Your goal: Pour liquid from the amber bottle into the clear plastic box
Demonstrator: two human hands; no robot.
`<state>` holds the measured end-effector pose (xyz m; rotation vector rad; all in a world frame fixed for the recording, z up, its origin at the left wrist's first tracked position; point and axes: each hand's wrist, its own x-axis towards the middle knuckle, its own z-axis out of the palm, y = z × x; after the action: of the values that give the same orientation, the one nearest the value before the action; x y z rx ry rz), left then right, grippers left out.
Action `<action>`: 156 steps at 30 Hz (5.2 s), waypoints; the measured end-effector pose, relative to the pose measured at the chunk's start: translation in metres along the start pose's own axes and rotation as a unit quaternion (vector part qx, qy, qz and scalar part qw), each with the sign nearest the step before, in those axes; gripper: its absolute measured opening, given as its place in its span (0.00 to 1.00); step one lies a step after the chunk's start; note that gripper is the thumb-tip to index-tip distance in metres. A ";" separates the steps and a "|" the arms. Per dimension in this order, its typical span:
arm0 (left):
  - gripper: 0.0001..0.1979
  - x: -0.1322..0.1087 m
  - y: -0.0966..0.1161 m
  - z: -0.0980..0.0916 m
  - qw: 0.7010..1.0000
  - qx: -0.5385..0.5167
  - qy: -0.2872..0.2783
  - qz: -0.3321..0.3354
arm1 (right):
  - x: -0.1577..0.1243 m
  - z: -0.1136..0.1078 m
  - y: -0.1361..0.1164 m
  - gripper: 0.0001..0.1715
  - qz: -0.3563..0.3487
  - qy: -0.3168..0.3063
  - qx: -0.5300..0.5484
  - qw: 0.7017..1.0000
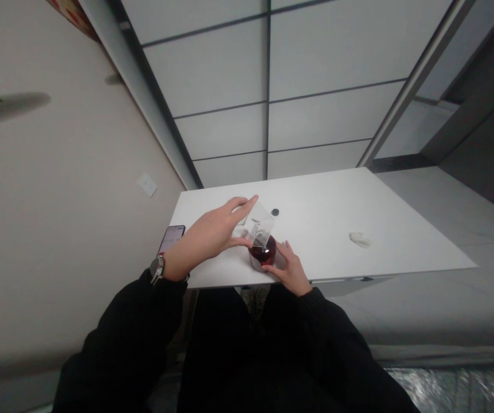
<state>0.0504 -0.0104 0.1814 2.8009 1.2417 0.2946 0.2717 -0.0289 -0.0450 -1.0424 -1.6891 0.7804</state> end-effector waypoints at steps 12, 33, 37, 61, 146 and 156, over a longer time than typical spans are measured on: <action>0.45 0.004 0.009 -0.009 0.998 0.059 -0.031 -0.003 | 0.000 -0.001 -0.001 0.47 0.009 -0.003 0.000 1.000; 0.39 0.013 0.030 -0.020 0.991 0.118 -0.064 -0.009 | 0.000 -0.001 -0.004 0.46 0.015 0.009 -0.009 1.000; 0.40 0.015 0.032 -0.020 0.990 0.121 -0.073 -0.011 | -0.001 0.000 -0.004 0.46 0.014 0.015 -0.004 1.000; 0.36 0.018 0.037 -0.020 0.988 0.139 -0.067 0.008 | 0.001 -0.004 -0.006 0.45 0.016 -0.007 -0.016 1.000; 0.38 -0.081 -0.043 0.171 0.888 -0.266 0.145 -0.346 | -0.016 -0.014 -0.006 0.48 0.116 0.102 -0.065 0.986; 0.40 -0.086 -0.007 0.173 0.903 -0.335 0.050 -0.265 | -0.029 -0.041 -0.012 0.47 0.099 0.134 -0.105 0.980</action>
<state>0.0230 -0.0658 -0.0015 1.8189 1.4972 0.6724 0.3123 -0.0588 -0.0326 -1.4132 -1.4718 0.5634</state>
